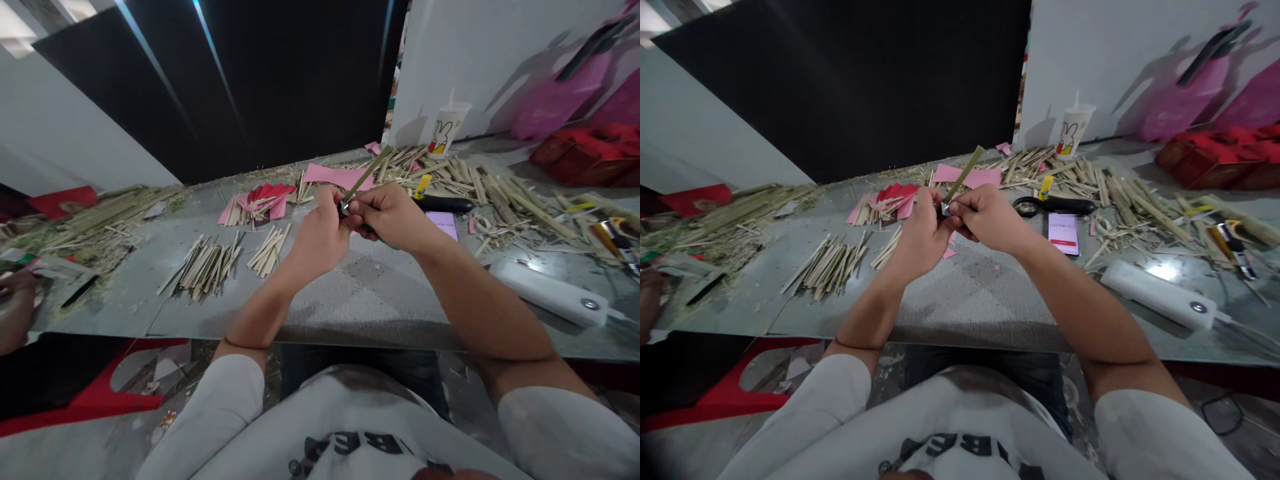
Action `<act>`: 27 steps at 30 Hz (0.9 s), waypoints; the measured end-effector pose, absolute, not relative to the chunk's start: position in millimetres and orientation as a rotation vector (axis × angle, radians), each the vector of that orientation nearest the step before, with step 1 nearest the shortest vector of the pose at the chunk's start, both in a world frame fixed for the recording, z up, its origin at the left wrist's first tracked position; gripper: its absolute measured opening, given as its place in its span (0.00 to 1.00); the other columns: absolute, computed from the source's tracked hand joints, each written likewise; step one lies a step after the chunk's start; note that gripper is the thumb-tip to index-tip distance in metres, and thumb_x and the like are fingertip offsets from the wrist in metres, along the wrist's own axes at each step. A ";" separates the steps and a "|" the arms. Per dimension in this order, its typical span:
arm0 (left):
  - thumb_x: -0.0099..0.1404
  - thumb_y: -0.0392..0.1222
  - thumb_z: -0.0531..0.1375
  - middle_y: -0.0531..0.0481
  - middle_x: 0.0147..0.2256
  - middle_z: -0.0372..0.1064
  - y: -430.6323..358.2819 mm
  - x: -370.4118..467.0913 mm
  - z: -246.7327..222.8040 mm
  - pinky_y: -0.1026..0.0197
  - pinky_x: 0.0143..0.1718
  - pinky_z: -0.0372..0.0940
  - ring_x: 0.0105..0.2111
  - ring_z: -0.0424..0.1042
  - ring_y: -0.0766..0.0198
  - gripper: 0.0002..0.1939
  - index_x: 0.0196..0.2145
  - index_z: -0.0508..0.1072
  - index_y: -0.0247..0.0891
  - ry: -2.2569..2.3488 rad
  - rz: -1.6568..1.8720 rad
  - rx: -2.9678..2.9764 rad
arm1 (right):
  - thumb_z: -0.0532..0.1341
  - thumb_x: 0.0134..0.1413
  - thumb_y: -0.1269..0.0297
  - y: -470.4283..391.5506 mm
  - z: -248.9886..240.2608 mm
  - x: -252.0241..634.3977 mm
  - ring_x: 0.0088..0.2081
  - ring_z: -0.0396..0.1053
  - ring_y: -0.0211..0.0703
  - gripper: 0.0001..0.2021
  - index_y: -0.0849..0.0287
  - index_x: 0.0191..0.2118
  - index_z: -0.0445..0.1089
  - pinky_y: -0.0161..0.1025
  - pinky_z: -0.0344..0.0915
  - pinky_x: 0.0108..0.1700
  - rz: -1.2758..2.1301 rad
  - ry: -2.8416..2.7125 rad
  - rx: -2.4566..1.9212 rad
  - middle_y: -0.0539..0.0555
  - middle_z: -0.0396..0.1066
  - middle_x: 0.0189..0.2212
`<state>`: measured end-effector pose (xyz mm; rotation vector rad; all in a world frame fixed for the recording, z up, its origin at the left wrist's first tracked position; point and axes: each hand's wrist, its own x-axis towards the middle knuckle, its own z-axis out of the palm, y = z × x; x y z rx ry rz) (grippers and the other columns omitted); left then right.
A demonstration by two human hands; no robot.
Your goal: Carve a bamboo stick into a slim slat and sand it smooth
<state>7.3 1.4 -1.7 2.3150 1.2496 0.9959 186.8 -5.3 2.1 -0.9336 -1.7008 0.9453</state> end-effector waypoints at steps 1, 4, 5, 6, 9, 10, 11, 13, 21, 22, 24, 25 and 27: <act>0.77 0.40 0.60 0.54 0.36 0.70 1.3 6.8 -2.3 0.55 0.36 0.56 0.32 0.67 0.60 0.15 0.48 0.53 0.46 1.237 0.981 2.329 | 0.65 0.76 0.67 -3.4 1.2 188.5 0.18 0.57 0.33 0.25 0.57 0.22 0.66 0.36 0.52 0.21 0.989 -1.717 -0.925 0.48 0.62 0.16; 0.78 0.41 0.58 0.52 0.37 0.71 2.4 6.0 -6.0 0.54 0.36 0.57 0.33 0.68 0.59 0.13 0.49 0.54 0.46 1.228 0.985 2.368 | 0.66 0.77 0.66 -0.5 -0.9 189.4 0.17 0.57 0.33 0.26 0.57 0.22 0.67 0.36 0.51 0.20 1.025 -1.688 -0.942 0.48 0.62 0.16; 0.78 0.40 0.58 0.52 0.37 0.72 3.1 5.9 -7.2 0.54 0.37 0.57 0.33 0.69 0.59 0.13 0.50 0.54 0.46 1.231 0.999 2.381 | 0.65 0.76 0.68 -0.6 -1.2 188.2 0.17 0.57 0.33 0.26 0.57 0.22 0.66 0.36 0.51 0.20 1.013 -1.663 -0.956 0.48 0.62 0.16; 0.78 0.40 0.58 0.52 0.37 0.72 3.8 5.9 -8.0 0.54 0.37 0.58 0.34 0.70 0.58 0.13 0.50 0.54 0.46 1.233 1.010 2.394 | 0.65 0.76 0.69 -1.3 -1.3 186.4 0.17 0.57 0.33 0.26 0.57 0.22 0.66 0.36 0.51 0.20 1.000 -1.641 -0.967 0.48 0.61 0.16; 0.78 0.39 0.58 0.51 0.37 0.73 4.5 6.6 -7.2 0.54 0.38 0.60 0.36 0.73 0.58 0.12 0.50 0.55 0.46 1.272 1.025 2.393 | 0.63 0.76 0.74 -5.3 -0.3 180.0 0.18 0.57 0.32 0.26 0.57 0.21 0.64 0.36 0.51 0.21 0.942 -1.591 -0.983 0.48 0.62 0.16; 0.78 0.40 0.59 0.51 0.38 0.73 4.1 7.2 -5.8 0.54 0.39 0.61 0.36 0.73 0.58 0.12 0.50 0.55 0.46 1.302 1.026 2.378 | 0.62 0.75 0.75 -6.8 0.3 178.3 0.18 0.57 0.32 0.26 0.57 0.21 0.63 0.36 0.52 0.22 0.913 -1.575 -0.986 0.48 0.62 0.16; 0.79 0.41 0.59 0.51 0.38 0.73 3.3 7.8 -4.1 0.54 0.39 0.61 0.36 0.74 0.58 0.12 0.49 0.56 0.46 1.339 1.026 2.360 | 0.62 0.75 0.76 -8.1 0.9 177.1 0.18 0.57 0.32 0.26 0.58 0.21 0.63 0.36 0.52 0.22 0.881 -1.558 -0.989 0.48 0.63 0.17; 0.79 0.43 0.60 0.51 0.38 0.73 1.0 8.9 -0.5 0.54 0.39 0.61 0.35 0.73 0.59 0.12 0.49 0.56 0.46 1.405 1.019 2.332 | 0.61 0.75 0.77 -9.3 1.8 176.4 0.18 0.57 0.31 0.25 0.58 0.22 0.64 0.35 0.53 0.22 0.843 -1.535 -0.994 0.48 0.64 0.17; 0.79 0.46 0.62 0.50 0.39 0.73 -3.2 6.6 -2.1 0.51 0.43 0.66 0.38 0.76 0.55 0.14 0.51 0.58 0.46 1.347 1.007 2.370 | 0.70 0.75 0.57 0.1 -3.0 185.7 0.18 0.58 0.34 0.27 0.56 0.22 0.66 0.37 0.54 0.20 1.119 -1.611 -0.921 0.49 0.62 0.17; 0.79 0.45 0.62 0.50 0.39 0.74 -2.7 6.1 -3.1 0.51 0.43 0.67 0.38 0.76 0.56 0.14 0.51 0.58 0.46 1.342 1.022 2.362 | 0.70 0.75 0.55 1.6 -5.1 185.8 0.18 0.58 0.34 0.27 0.56 0.22 0.66 0.37 0.54 0.20 1.110 -1.605 -0.920 0.49 0.62 0.17; 0.78 0.45 0.63 0.49 0.40 0.74 -1.4 5.4 -3.9 0.51 0.43 0.67 0.37 0.75 0.57 0.14 0.51 0.59 0.46 1.345 1.041 2.339 | 0.70 0.75 0.54 3.7 -9.5 184.8 0.19 0.57 0.34 0.27 0.56 0.23 0.66 0.37 0.53 0.20 1.060 -1.590 -0.926 0.49 0.63 0.18; 0.78 0.45 0.63 0.49 0.40 0.74 -0.9 5.2 -3.7 0.51 0.43 0.67 0.36 0.75 0.57 0.14 0.50 0.59 0.46 1.349 1.043 2.329 | 0.69 0.75 0.55 4.3 -11.3 183.9 0.19 0.57 0.34 0.27 0.56 0.23 0.65 0.37 0.53 0.21 1.036 -1.582 -0.929 0.50 0.63 0.18; 0.78 0.45 0.63 0.49 0.40 0.74 -0.4 5.0 -2.4 0.51 0.43 0.67 0.36 0.74 0.58 0.13 0.50 0.59 0.46 1.365 1.034 2.314 | 0.68 0.76 0.56 3.9 -12.9 181.8 0.20 0.57 0.34 0.26 0.56 0.23 0.64 0.37 0.52 0.21 1.011 -1.570 -0.930 0.50 0.64 0.19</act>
